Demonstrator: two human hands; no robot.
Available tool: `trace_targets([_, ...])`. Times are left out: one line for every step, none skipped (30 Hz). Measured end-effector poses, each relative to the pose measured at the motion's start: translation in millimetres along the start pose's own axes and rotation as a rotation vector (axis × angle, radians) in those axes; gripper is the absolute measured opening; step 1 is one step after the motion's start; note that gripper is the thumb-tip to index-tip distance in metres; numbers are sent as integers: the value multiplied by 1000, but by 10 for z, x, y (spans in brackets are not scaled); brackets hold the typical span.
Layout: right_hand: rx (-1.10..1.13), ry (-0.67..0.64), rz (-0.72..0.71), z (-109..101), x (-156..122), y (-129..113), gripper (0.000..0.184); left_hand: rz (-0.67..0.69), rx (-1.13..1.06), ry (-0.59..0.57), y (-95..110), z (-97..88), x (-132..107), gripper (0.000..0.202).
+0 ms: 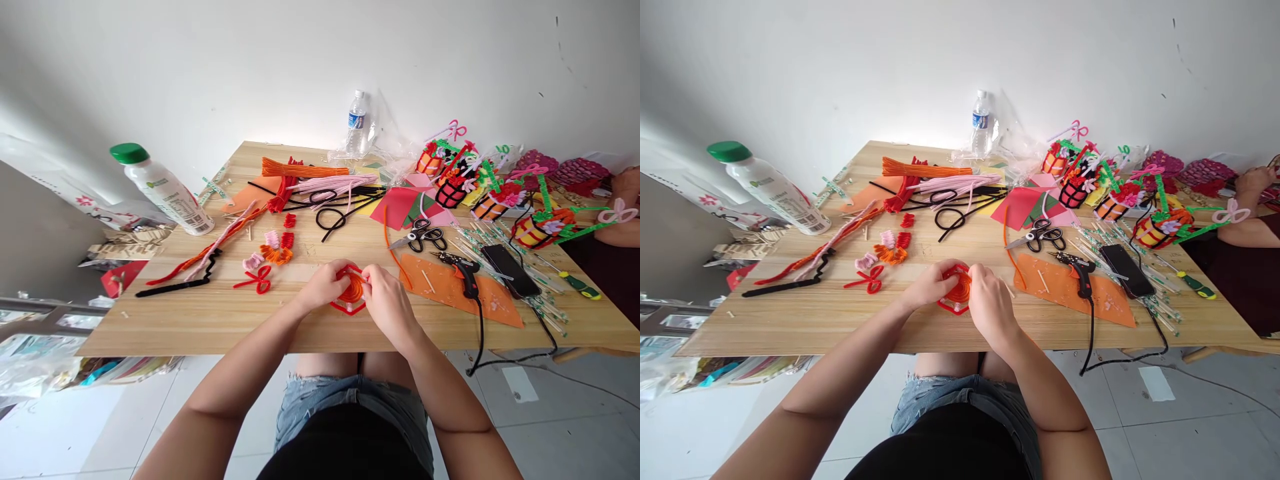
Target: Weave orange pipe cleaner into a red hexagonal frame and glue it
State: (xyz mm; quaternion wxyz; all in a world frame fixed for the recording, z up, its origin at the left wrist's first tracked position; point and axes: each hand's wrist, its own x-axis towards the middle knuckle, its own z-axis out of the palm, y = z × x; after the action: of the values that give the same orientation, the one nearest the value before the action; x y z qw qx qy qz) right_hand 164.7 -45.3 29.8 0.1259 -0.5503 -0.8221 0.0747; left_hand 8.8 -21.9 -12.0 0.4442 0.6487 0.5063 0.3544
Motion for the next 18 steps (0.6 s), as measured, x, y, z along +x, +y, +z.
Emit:
trace_targets([5, 0, 0, 1, -1, -1, 16, -7, 7, 2, 0, 0, 1, 29])
trace_targets([11, 1, 0, 1, -2, -1, 16, -14, 14, 1, 2, -2, 1, 29])
trace_targets([18, 3, 0, 3, -4, 0, 15, -21, 19, -1, 4, -5, 1, 30])
trace_targets([25, 9, -1, 4, -5, 1, 15, -28, 22, -4, 7, -7, 0, 30])
trace_targets([32, 18, -3, 7, -7, 3, 16, -33, 22, -7, 10, -9, 0, 31])
trace_targets([41, 30, -8, 12, -8, 6, 16, -35, 20, -8, 12, -9, 0, 31])
trace_targets([51, 43, -14, 18, -10, 8, 16, -35, 16, -8, 14, -8, 0, 31])
trace_targets([61, 58, -19, 26, -11, 11, 17, -35, 8, -7, 15, -6, 0, 31])
trace_targets([70, 76, -22, 35, -15, 14, 17, -38, -2, -6, 16, -3, 0, 31])
trace_targets([81, 96, -24, 46, -20, 17, 16, -44, -13, -5, 17, 0, 0, 31])
trace_targets([95, 119, -25, 58, -29, 21, 16, -56, -24, -2, 17, 3, 0, 31])
trace_targets([113, 146, -26, 71, -42, 25, 14, -71, -32, 3, 17, 5, 0, 31])
trace_targets([133, 175, -25, 83, -60, 31, 13, -86, -35, 11, 15, 7, 1, 31])
trace_targets([154, 201, -23, 94, -85, 37, 11, -98, -34, 20, 12, 9, 3, 30])
trace_targets([174, 222, -20, 104, -116, 45, 9, -105, -30, 32, 7, 11, 6, 30])
trace_targets([191, 235, -14, 111, -153, 53, 7, -108, -26, 43, 0, 13, 10, 30])
trace_targets([204, 241, -7, 115, -196, 61, 5, -109, -24, 56, -8, 16, 15, 29])
trace_targets([217, 240, 1, 116, -242, 69, 4, -109, -24, 67, -17, 19, 20, 29])
